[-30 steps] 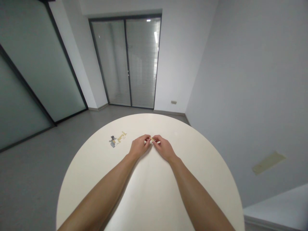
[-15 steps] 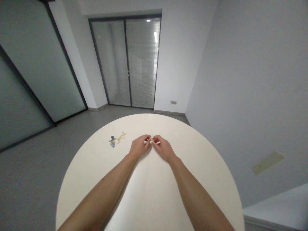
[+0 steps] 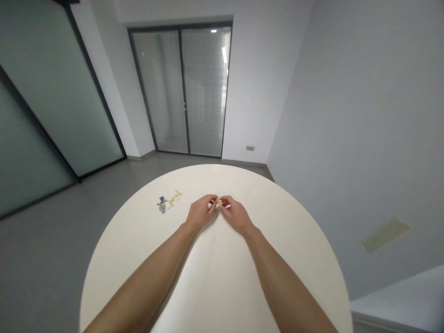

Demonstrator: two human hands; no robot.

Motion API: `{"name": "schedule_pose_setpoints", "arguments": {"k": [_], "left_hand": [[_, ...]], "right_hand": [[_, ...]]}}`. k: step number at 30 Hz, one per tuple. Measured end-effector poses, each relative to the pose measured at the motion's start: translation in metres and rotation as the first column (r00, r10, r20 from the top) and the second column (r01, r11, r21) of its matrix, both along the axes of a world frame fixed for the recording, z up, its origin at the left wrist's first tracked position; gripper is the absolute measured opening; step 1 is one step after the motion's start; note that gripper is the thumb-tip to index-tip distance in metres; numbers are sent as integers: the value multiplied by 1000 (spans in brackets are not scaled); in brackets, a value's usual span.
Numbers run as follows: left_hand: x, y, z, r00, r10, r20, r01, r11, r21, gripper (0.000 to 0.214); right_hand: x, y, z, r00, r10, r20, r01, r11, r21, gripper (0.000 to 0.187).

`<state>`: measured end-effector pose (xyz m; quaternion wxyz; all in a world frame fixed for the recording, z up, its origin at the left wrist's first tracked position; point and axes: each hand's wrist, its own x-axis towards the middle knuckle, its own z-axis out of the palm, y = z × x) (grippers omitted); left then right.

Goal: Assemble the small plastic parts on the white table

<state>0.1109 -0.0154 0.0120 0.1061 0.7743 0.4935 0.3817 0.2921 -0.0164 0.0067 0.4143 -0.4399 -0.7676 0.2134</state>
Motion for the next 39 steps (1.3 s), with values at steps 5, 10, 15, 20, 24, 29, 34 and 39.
{"name": "schedule_pose_setpoints", "arguments": {"k": [5, 10, 15, 20, 24, 29, 34, 39], "left_hand": [[0, -1, 2, 1000, -19, 11, 19, 1000, -21, 26], [1, -3, 4, 1000, -14, 20, 15, 999, -48, 24], [1, -3, 4, 999, -24, 23, 25, 999, -39, 22], [2, -4, 4, 1000, -12, 3, 12, 999, -45, 22], [1, -3, 4, 1000, -9, 2, 9, 999, -48, 23], [1, -3, 4, 1000, -11, 0, 11, 999, -37, 23], [1, -3, 3, 1000, -2, 4, 2, 1000, -29, 28], [1, -2, 3, 1000, -24, -2, 24, 999, -25, 28]], "right_hand": [[2, 1, -1, 1000, 3, 14, -3, 1000, 14, 25], [3, 1, 0, 999, 0, 32, -1, 1000, 26, 24], [3, 2, 0, 999, -4, 37, 3, 1000, 23, 23], [2, 2, -1, 1000, -11, 24, 11, 1000, 9, 25], [2, 2, -1, 1000, -14, 12, 14, 1000, 10, 25], [2, 1, 0, 1000, -20, 19, 20, 1000, 10, 25], [1, 0, 2, 1000, -15, 21, 15, 1000, 12, 25], [1, 0, 2, 1000, -16, 20, 16, 1000, 7, 25]]}}
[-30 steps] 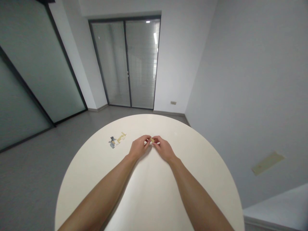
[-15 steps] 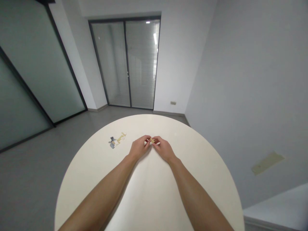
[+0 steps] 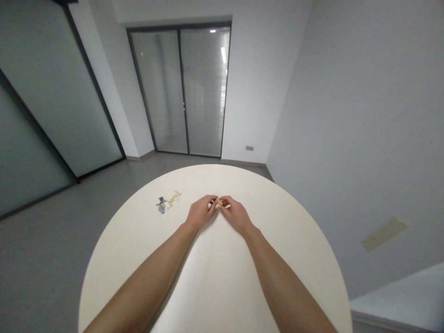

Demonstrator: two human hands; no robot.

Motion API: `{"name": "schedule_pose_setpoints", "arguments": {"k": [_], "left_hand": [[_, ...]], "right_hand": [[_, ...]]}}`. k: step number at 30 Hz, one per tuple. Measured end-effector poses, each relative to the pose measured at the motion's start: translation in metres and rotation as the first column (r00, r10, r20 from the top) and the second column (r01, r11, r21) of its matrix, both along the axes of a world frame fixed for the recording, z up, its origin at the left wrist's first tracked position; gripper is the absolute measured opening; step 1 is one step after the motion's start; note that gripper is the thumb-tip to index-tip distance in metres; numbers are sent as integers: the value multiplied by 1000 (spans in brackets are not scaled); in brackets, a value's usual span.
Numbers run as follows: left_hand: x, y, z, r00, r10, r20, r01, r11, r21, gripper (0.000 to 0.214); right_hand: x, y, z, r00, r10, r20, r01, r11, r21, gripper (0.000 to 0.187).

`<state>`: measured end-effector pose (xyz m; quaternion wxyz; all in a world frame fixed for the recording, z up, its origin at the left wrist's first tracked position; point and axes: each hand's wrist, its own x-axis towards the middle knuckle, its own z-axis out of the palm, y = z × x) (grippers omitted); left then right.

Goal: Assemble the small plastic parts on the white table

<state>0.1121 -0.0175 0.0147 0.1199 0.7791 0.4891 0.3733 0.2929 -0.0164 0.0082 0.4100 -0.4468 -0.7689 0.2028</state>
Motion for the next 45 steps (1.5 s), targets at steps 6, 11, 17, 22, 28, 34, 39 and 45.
{"name": "schedule_pose_setpoints", "arguments": {"k": [6, 11, 17, 22, 28, 34, 39, 45], "left_hand": [[0, -1, 1, 1000, -1, -15, 1, 1000, -2, 28], [0, -1, 2, 1000, 2, -19, -3, 1000, -13, 29], [0, 0, 0, 1000, 21, -15, -21, 1000, 4, 28], [-1, 1, -2, 1000, 21, -21, -21, 1000, 4, 28], [-1, 1, 0, 1000, 21, -22, -21, 1000, 0, 28], [-1, 1, -1, 1000, 17, -21, -17, 1000, -3, 28], [-1, 1, -3, 999, 30, -22, -30, 1000, -3, 27], [-1, 0, -1, 999, 47, -21, -47, 999, -15, 28]], "right_hand": [[1, 1, -2, 1000, 4, -2, -4, 1000, 3, 26], [0, 1, -2, 1000, 5, -2, -5, 1000, 8, 26], [0, 0, 0, 1000, 10, 9, -10, 999, 32, 23], [0, 0, 0, 1000, 17, 7, -17, 999, 30, 23], [-1, -2, 2, 1000, 17, 15, -18, 999, 37, 24], [-1, -1, 0, 1000, 15, 8, -15, 999, 45, 24], [-1, 0, -1, 1000, 16, -10, -15, 999, 41, 25], [-1, -1, 1, 999, 31, -14, -30, 999, 37, 26]]}}
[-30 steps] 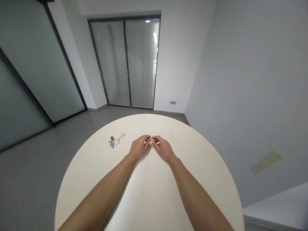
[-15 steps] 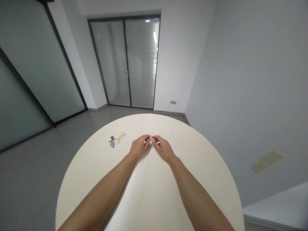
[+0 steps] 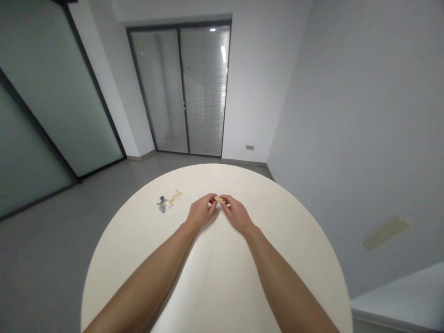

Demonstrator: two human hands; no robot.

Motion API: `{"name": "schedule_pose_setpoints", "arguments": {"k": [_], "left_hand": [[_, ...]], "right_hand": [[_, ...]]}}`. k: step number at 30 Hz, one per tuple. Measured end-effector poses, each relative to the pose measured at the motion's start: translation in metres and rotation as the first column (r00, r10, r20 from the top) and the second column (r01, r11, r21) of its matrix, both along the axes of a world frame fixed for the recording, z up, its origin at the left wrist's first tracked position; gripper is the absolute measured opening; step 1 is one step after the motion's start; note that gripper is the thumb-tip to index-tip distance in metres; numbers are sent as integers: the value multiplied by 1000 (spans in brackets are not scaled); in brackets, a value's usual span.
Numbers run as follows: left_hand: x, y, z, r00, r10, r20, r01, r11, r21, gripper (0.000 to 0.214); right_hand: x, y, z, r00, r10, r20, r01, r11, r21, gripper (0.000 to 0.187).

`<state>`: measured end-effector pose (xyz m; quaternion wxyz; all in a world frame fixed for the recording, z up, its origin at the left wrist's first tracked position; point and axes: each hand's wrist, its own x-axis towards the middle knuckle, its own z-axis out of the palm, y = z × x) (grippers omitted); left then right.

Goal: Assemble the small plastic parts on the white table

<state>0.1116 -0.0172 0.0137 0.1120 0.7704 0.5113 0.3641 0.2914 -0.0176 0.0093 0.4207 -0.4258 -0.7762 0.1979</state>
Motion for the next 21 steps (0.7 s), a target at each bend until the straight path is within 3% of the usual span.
{"name": "schedule_pose_setpoints", "arguments": {"k": [21], "left_hand": [[2, -2, 3, 1000, 6, 30, -6, 1000, 15, 30]], "right_hand": [[1, 0, -1, 999, -39, 3, 39, 999, -16, 28]]}}
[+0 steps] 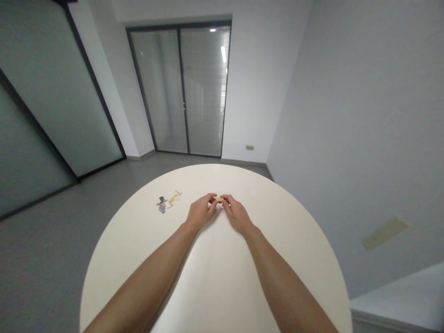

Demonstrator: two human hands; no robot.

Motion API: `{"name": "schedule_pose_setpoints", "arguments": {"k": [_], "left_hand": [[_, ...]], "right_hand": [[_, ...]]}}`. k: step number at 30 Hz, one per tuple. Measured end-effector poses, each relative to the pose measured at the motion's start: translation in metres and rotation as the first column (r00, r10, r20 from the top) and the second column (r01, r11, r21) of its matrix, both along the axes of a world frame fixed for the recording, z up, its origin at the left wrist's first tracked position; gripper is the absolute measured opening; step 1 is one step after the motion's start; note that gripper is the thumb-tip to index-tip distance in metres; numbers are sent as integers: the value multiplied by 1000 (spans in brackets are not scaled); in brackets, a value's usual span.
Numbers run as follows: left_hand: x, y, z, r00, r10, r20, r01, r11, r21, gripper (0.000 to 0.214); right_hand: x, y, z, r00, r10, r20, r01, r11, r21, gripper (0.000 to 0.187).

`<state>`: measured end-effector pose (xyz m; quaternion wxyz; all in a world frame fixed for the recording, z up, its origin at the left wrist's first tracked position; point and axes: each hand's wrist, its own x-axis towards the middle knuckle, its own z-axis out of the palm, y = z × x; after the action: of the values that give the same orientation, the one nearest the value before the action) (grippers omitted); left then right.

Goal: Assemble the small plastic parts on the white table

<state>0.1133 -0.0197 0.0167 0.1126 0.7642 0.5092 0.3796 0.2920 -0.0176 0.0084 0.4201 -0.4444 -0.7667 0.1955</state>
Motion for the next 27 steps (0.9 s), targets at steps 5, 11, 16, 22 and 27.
{"name": "schedule_pose_setpoints", "arguments": {"k": [5, 11, 16, 22, 27], "left_hand": [[0, -1, 2, 1000, -26, -7, 26, 1000, -1, 28], [0, -1, 2, 1000, -19, -20, 19, 1000, -14, 29], [1, 0, -1, 999, -53, 3, 53, 999, -12, 28], [1, -3, 2, 994, -109, 4, 109, 994, -31, 26], [1, -3, 3, 997, -76, -19, 75, 997, -26, 25]], "right_hand": [[1, -1, 1, 1000, 15, 9, -16, 1000, 0, 28], [0, -2, 3, 999, 16, 46, -14, 999, -45, 32], [0, -1, 2, 997, -33, 72, 38, 997, -64, 36], [0, -1, 0, 993, -71, 99, 75, 996, -40, 41], [0, -1, 1, 996, -49, 75, 52, 998, -36, 39]]}}
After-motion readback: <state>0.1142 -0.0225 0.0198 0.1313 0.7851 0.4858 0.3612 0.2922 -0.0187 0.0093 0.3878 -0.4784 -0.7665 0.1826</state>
